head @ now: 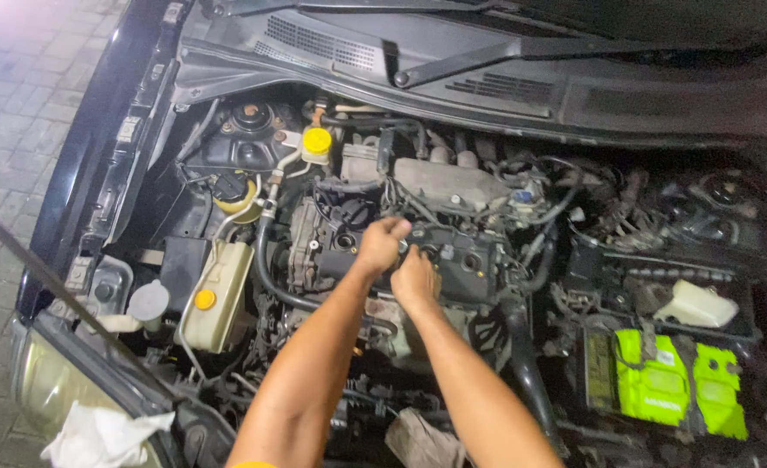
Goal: The person uses a ratchet wrench to loosen and remove a bolt from the car engine. They then remove a spark plug from the engine and place it on a nearby tool cart.
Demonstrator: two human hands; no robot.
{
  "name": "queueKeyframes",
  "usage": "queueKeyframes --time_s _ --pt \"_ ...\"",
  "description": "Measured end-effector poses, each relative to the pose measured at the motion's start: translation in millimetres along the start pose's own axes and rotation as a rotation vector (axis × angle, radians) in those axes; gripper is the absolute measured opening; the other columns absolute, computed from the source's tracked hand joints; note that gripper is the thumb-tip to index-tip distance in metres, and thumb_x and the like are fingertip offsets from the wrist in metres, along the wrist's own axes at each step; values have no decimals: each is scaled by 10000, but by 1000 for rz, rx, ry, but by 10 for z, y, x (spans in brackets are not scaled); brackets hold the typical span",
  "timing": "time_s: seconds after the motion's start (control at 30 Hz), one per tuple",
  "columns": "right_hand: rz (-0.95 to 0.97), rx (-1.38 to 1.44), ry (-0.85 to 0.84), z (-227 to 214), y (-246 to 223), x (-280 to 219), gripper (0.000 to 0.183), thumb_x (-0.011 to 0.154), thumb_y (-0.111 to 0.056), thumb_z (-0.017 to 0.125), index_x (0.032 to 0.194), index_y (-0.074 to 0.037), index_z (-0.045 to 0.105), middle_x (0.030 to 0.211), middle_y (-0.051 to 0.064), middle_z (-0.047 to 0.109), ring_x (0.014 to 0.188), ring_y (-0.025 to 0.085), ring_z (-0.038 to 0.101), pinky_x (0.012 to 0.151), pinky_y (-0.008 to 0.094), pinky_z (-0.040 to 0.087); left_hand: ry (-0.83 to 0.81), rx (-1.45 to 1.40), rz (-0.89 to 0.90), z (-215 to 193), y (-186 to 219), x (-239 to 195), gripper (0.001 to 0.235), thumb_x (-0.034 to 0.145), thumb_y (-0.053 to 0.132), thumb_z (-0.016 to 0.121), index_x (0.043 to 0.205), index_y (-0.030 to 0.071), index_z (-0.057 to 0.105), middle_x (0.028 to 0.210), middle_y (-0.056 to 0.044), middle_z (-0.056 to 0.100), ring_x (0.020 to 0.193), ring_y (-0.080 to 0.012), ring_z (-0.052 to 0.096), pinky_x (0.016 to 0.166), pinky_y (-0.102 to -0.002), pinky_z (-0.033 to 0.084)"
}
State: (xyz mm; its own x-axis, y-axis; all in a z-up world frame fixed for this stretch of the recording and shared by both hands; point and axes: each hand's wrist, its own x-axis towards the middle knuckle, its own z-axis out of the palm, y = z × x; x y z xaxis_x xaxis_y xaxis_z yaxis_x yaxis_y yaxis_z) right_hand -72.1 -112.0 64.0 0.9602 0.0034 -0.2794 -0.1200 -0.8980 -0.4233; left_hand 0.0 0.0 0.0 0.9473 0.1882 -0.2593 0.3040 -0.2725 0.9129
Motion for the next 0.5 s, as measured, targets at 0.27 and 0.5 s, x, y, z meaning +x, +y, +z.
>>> queueKeyframes --time_s 0.27,0.5 --pt "-138 -389 99 -29 -145 317 262 911 -281 449 1092 -163 597 993 70 740 1021 333 722 912 551 476 -20 -91 89 -88 -114 31 346 968 382 629 832 91 758 783 -120 725 828 -315 703 804 -451 554" --pt "-347 -486 378 189 106 565 233 914 -188 394 961 -174 621 781 20 718 798 272 740 793 517 478 263 -158 167 79 25 -30 353 927 287 594 754 3 713 756 -231 689 834 -413 680 795 -511 532"
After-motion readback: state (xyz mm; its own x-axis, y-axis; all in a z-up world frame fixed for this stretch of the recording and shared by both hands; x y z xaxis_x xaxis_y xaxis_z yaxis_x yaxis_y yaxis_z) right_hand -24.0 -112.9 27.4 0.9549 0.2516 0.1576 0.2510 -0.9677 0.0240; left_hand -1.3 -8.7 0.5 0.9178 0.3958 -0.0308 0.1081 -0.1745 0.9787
